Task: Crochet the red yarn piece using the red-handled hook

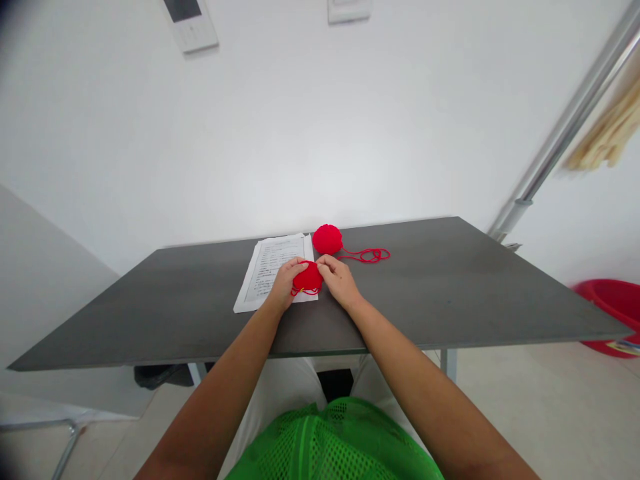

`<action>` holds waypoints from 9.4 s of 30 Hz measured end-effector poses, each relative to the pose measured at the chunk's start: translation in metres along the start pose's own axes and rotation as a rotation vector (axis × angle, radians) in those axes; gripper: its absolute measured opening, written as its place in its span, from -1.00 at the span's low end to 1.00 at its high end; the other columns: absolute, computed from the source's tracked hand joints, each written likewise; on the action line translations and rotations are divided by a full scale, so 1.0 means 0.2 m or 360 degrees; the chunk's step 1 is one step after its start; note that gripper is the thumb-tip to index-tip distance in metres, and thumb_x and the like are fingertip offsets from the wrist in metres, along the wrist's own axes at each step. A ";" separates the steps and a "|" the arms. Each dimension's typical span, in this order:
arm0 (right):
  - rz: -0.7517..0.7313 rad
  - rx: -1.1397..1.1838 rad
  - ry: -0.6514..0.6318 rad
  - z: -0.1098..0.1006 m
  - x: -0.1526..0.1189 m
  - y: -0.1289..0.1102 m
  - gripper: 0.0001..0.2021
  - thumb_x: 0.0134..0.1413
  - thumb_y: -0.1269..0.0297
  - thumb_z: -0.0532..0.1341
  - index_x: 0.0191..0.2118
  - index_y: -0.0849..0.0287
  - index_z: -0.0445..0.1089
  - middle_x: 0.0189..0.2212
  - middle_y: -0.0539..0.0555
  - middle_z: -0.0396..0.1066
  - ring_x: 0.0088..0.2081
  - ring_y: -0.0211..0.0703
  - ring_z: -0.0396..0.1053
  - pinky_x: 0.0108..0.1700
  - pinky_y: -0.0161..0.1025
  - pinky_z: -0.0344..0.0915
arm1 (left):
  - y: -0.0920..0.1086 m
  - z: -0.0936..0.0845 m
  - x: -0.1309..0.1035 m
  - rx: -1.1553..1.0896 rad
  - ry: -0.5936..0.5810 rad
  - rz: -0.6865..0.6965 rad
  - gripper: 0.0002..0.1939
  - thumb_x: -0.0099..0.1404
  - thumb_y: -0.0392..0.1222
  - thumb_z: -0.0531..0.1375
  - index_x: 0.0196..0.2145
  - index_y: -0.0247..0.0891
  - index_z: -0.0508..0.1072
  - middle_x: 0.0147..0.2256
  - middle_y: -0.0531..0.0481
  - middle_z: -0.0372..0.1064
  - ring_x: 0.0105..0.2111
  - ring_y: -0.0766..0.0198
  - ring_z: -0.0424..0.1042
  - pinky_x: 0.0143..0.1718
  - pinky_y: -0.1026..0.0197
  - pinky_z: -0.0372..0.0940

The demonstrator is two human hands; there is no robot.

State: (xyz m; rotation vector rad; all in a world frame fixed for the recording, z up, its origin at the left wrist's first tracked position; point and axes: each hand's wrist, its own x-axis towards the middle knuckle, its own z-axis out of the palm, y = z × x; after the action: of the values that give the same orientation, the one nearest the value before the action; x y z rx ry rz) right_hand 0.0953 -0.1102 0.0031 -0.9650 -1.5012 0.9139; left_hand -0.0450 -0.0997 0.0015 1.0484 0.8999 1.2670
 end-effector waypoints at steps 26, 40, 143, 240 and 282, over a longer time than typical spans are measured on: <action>-0.0039 0.0010 -0.0073 -0.01 0.00 0.00 -0.84 -0.04 0.21 0.07 -0.52 0.15 0.26 -0.58 -0.07 0.19 -0.48 -0.24 0.14 -0.38 -0.28 0.09 | 0.00 0.00 0.00 0.0067 -0.0022 0.0022 -0.80 -0.09 -0.13 0.26 -0.54 -0.28 0.35 -0.65 0.12 0.32 -0.63 0.40 0.25 -0.55 0.34 0.10; -0.0056 -0.0024 -0.0063 0.00 0.00 -0.01 -0.83 -0.02 0.20 0.08 -0.52 0.14 0.24 -0.57 -0.07 0.19 -0.47 -0.23 0.16 -0.36 -0.28 0.10 | 0.01 0.00 -0.01 0.0089 -0.0031 0.0032 -0.80 -0.08 -0.13 0.26 -0.56 -0.28 0.33 -0.65 0.13 0.30 -0.62 0.41 0.24 -0.55 0.34 0.08; -0.0063 -0.0031 -0.0089 0.00 0.00 -0.02 -0.83 -0.02 0.20 0.08 -0.54 0.13 0.23 -0.58 -0.07 0.18 -0.47 -0.23 0.15 -0.37 -0.28 0.10 | -0.01 -0.01 -0.01 0.0155 -0.0104 0.0130 -0.81 -0.02 -0.15 0.27 -0.53 -0.28 0.34 -0.62 0.14 0.30 -0.60 0.41 0.24 -0.50 0.32 0.09; -0.0031 -0.0004 -0.0042 0.00 0.00 0.00 -0.84 -0.02 0.22 0.08 -0.53 0.13 0.24 -0.59 -0.08 0.18 -0.48 -0.23 0.15 -0.36 -0.28 0.11 | -0.01 -0.01 -0.01 0.0087 -0.0102 0.0078 -0.78 -0.02 -0.13 0.30 -0.53 -0.29 0.34 -0.62 0.12 0.30 -0.58 0.39 0.24 -0.48 0.30 0.07; -0.0005 -0.0032 -0.0045 -0.01 -0.01 -0.02 -0.84 -0.03 0.23 0.06 -0.53 0.13 0.24 -0.57 -0.06 0.21 -0.46 -0.22 0.16 -0.35 -0.27 0.13 | -0.02 -0.01 0.00 0.0096 -0.0136 0.0075 -0.75 -0.01 -0.10 0.33 -0.52 -0.30 0.37 -0.60 0.10 0.33 -0.58 0.41 0.25 -0.48 0.30 0.10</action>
State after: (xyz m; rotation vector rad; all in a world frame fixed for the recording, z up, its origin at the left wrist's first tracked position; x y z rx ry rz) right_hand 0.0961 -0.1128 0.0069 -0.9674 -1.5380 0.9154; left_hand -0.0469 -0.0998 -0.0024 1.1685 0.8567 1.2310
